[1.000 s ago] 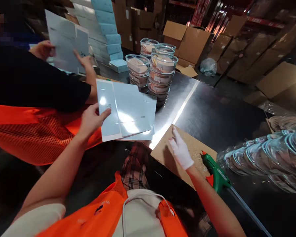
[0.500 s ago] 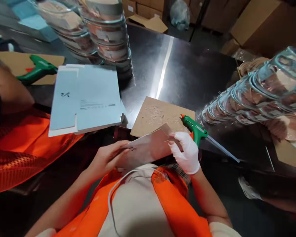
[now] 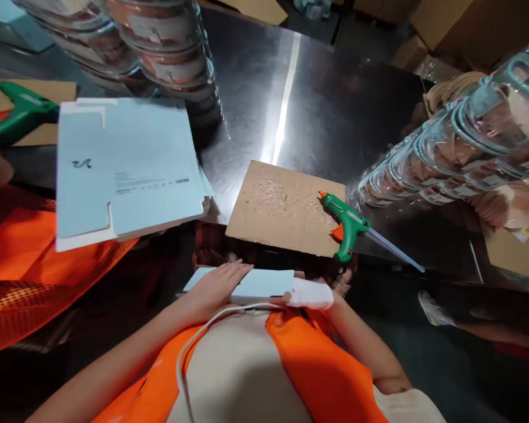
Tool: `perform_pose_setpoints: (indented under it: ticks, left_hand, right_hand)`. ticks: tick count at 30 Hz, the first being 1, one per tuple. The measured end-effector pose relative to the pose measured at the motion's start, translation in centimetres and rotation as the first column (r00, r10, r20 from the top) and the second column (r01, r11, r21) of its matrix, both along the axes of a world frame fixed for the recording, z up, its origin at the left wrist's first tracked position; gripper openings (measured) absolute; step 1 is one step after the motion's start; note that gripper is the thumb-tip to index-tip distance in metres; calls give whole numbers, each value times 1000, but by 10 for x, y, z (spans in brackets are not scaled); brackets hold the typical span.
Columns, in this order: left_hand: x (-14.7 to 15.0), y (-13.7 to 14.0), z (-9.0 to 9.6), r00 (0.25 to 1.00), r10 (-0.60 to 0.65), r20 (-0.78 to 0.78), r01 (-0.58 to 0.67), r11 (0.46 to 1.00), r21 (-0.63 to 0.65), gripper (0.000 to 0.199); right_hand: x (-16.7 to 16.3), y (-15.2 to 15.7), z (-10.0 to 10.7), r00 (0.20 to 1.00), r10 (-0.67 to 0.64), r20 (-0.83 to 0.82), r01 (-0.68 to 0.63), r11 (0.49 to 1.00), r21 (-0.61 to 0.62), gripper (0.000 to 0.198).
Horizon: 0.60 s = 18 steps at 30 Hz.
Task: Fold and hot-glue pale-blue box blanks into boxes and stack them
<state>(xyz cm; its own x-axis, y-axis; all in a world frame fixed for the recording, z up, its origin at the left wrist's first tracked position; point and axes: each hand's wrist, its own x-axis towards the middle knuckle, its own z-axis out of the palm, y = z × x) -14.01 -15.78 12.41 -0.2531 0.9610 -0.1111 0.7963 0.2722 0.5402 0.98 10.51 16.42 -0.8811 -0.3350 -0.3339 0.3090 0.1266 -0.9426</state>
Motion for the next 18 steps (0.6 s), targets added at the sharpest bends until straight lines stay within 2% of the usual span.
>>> perform_pose_setpoints:
  ticks: [1, 2, 3, 4, 5, 6, 7, 8, 10, 12, 15, 18]
  left_hand:
    - [0, -4, 2, 999, 25, 34, -24, 999, -24, 79]
    - [-2, -7, 6, 997, 65, 51, -64, 998, -22, 71]
    - [-4, -11, 10, 993, 109, 54, -109, 994, 3, 66]
    - [-7, -12, 15, 988, 142, 54, -145, 988, 46, 65]
    - [-10, -10, 19, 986, 154, 59, -159, 982, 99, 66]
    - [-13, -4, 23, 988, 139, 73, -148, 978, 147, 67]
    - [-14, 5, 25, 991, 96, 96, -113, 976, 187, 69]
    - [-16, 17, 26, 992, 33, 125, -59, 975, 214, 70]
    - [-17, 45, 25, 980, -90, 176, 47, 971, 236, 71]
    - [-19, 69, 19, 973, -135, 188, 89, 968, 235, 75]
    - [-22, 90, 7, 990, -72, 124, 42, 973, 227, 81]
    - [-21, 101, -2, 997, -49, 68, 32, 972, 233, 83]
  right_hand:
    - [9, 7, 1, 997, -70, -37, 72, 996, 47, 68]
    - [18, 17, 3, 967, -233, -101, 246, 958, 148, 64]
    - [27, 28, 6, 871, -447, -203, 489, 826, 280, 59]
    - [34, 40, 10, 710, -624, -327, 702, 592, 396, 56]
    - [38, 52, 13, 540, -717, -440, 817, 321, 480, 54]
    - [38, 63, 15, 430, -740, -516, 829, 97, 551, 55]
    - [35, 71, 18, 401, -738, -543, 776, -42, 629, 58]
    - [29, 78, 19, 429, -736, -524, 695, -102, 712, 62]
    - [14, 86, 20, 511, -737, -443, 545, -120, 829, 65]
    - [2, 90, 18, 548, -732, -405, 483, -118, 867, 65]
    - [-3, 96, 7, 561, -704, -436, 533, -96, 841, 61]
    - [-5, 109, -8, 516, -653, -555, 662, -108, 742, 56]
